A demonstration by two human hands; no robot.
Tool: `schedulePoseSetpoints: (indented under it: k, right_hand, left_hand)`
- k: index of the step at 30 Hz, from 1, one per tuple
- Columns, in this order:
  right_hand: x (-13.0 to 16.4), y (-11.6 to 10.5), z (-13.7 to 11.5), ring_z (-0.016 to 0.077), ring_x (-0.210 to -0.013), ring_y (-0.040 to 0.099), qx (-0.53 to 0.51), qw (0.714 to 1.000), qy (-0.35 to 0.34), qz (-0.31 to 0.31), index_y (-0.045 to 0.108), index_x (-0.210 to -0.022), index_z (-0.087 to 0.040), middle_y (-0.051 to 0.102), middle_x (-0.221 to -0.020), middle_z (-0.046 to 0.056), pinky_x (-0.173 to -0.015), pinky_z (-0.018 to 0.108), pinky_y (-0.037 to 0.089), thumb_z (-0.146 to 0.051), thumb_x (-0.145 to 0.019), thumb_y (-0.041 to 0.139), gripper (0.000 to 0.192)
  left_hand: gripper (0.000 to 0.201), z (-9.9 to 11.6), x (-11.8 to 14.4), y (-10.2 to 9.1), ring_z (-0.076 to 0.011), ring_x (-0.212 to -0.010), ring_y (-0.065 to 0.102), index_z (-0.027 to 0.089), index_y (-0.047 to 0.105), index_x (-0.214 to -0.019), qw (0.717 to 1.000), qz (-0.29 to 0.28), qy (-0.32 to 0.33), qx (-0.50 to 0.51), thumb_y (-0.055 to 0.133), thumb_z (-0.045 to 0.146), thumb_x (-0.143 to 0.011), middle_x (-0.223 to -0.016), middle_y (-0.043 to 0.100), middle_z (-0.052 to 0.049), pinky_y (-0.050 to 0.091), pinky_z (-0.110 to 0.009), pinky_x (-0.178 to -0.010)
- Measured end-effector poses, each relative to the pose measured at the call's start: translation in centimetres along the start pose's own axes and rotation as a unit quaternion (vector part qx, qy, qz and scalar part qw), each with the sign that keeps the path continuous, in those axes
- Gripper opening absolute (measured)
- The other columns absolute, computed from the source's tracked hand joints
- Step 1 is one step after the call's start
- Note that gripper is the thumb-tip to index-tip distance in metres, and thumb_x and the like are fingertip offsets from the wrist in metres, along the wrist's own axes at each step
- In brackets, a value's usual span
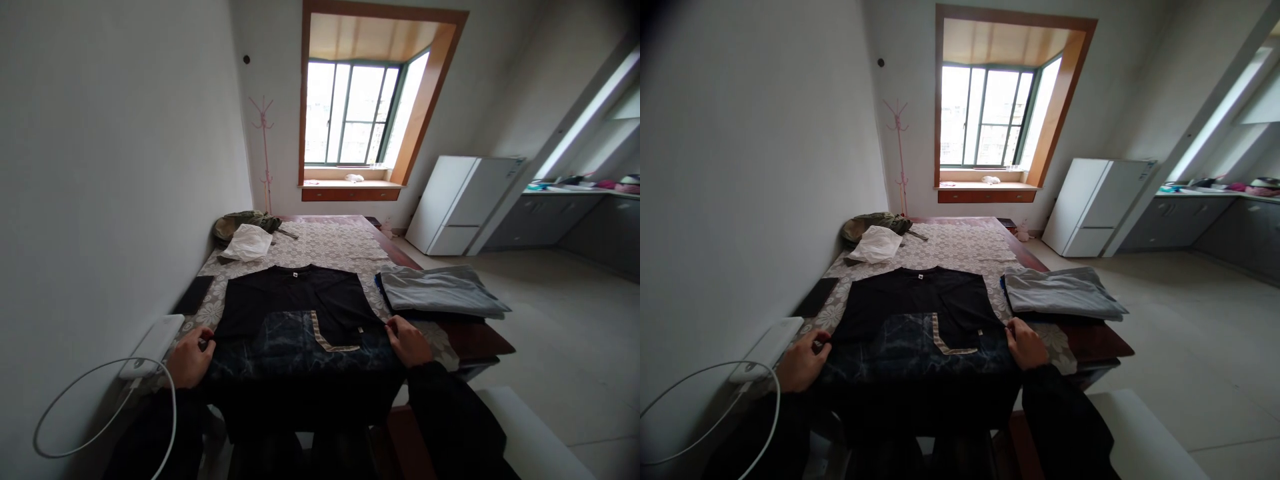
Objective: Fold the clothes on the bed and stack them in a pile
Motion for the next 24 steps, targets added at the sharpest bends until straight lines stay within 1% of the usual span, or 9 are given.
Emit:
schedulePoseSetpoints:
  k: [3, 5, 8, 10, 13, 17, 21, 22, 24]
  right_hand:
    - [-0.1, 0.0, -0.1, 0.0202, -0.078, 0.066, 0.018, 1.000, 0.017, 0.002, 0.061, -0.088, -0.024, 0.072, -0.087, 0.004, -0.067, 0.030, 0.041, -0.028, -0.093, 0.050, 0.012]
    - [-0.3, -0.1, -0.4, 0.0197, -0.077, 0.066, 0.030, 0.999, 0.023, 0.003, 0.061, -0.090, -0.024, 0.072, -0.087, 0.004, -0.066, 0.029, 0.039, -0.028, -0.092, 0.052, 0.010]
    - [-0.5, -0.1, -1.0, 0.0192, -0.077, 0.066, 0.035, 0.999, 0.002, -0.006, 0.061, -0.097, -0.023, 0.072, -0.090, 0.003, -0.067, 0.029, 0.039, -0.029, -0.092, 0.054, 0.010]
    - [-0.6, -0.2, -1.1, 0.0194, -0.078, 0.066, 0.028, 0.999, -0.011, -0.010, 0.061, -0.095, -0.023, 0.072, -0.091, 0.004, -0.068, 0.029, 0.039, -0.028, -0.092, 0.053, 0.010]
    - [-0.6, -0.2, -0.6, 0.0199, -0.078, 0.066, 0.016, 1.000, 0.000, -0.006, 0.059, -0.088, -0.023, 0.072, -0.087, 0.004, -0.067, 0.029, 0.038, -0.026, -0.092, 0.051, 0.010]
    - [-0.5, -0.2, 0.2, 0.0206, -0.076, 0.066, 0.008, 1.000, 0.020, 0.002, 0.058, -0.087, -0.024, 0.071, -0.082, 0.003, -0.066, 0.029, 0.038, -0.028, -0.093, 0.051, 0.010]
    - [-0.7, -0.4, 0.2, 0.0205, -0.077, 0.066, 0.010, 1.000, 0.022, -0.006, 0.059, -0.087, -0.024, 0.071, -0.081, 0.003, -0.066, 0.029, 0.038, -0.027, -0.093, 0.052, 0.010]
    - [-0.8, -0.5, 0.1, 0.0205, -0.077, 0.066, 0.014, 1.000, 0.025, -0.009, 0.059, -0.088, -0.024, 0.070, -0.081, 0.003, -0.066, 0.029, 0.038, -0.026, -0.093, 0.052, 0.009]
    - [-1.0, -0.6, -0.2, 0.0204, -0.077, 0.066, 0.028, 0.999, 0.024, -0.016, 0.061, -0.098, -0.024, 0.070, -0.083, 0.002, -0.065, 0.029, 0.037, -0.026, -0.092, 0.053, 0.010]
  left_hand:
    - [0.016, -0.2, 0.3, -0.5, -0.0243, -0.088, 0.071, 0.027, 0.064, -0.094, 0.999, 0.012, -0.029, -0.016, 0.052, 0.032, -0.085, -0.096, 0.076, -0.003, 0.050, -0.032, -0.072]
    - [0.017, -0.3, 0.5, -0.7, -0.0253, -0.090, 0.071, 0.027, 0.064, -0.095, 0.999, 0.015, -0.034, -0.019, 0.053, 0.033, -0.085, -0.097, 0.076, -0.004, 0.050, -0.033, -0.073]
    - [0.019, -0.5, 0.4, -0.7, -0.0259, -0.092, 0.071, 0.027, 0.065, -0.098, 0.999, 0.013, -0.029, -0.013, 0.055, 0.036, -0.085, -0.096, 0.076, -0.004, 0.050, -0.033, -0.074]
    - [0.019, -0.8, 0.3, -0.6, -0.0263, -0.090, 0.071, 0.027, 0.066, -0.096, 0.999, 0.010, -0.032, -0.013, 0.055, 0.036, -0.084, -0.092, 0.076, -0.003, 0.050, -0.033, -0.073]
    - [0.018, -1.2, 0.1, -0.3, -0.0269, -0.086, 0.071, 0.026, 0.066, -0.094, 0.999, 0.018, -0.029, -0.011, 0.053, 0.035, -0.084, -0.086, 0.075, -0.004, 0.051, -0.034, -0.072]
    - [0.021, -1.3, 0.5, -0.1, -0.0263, -0.087, 0.071, 0.026, 0.066, -0.099, 0.999, 0.035, -0.009, -0.007, 0.051, 0.035, -0.086, -0.088, 0.075, -0.004, 0.052, -0.035, -0.076]
    - [0.022, -1.2, 0.9, 0.0, -0.0254, -0.087, 0.071, 0.026, 0.064, -0.100, 0.999, 0.039, -0.002, -0.019, 0.049, 0.035, -0.088, -0.091, 0.075, -0.004, 0.052, -0.034, -0.077]
    - [0.021, -1.2, 0.9, 0.0, -0.0252, -0.087, 0.071, 0.026, 0.064, -0.100, 0.999, 0.036, -0.003, -0.022, 0.049, 0.035, -0.088, -0.091, 0.075, -0.004, 0.052, -0.034, -0.076]
    - [0.021, -1.2, 0.9, 0.0, -0.0253, -0.086, 0.071, 0.027, 0.064, -0.100, 0.999, 0.026, -0.007, -0.024, 0.049, 0.036, -0.088, -0.090, 0.075, -0.004, 0.051, -0.033, -0.074]
Point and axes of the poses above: each hand's wrist, its own x-axis away from the middle knuckle, its own y-axis out of the palm, z = x × y, the point moved 6 cm from there along -x, towards the middle knuckle
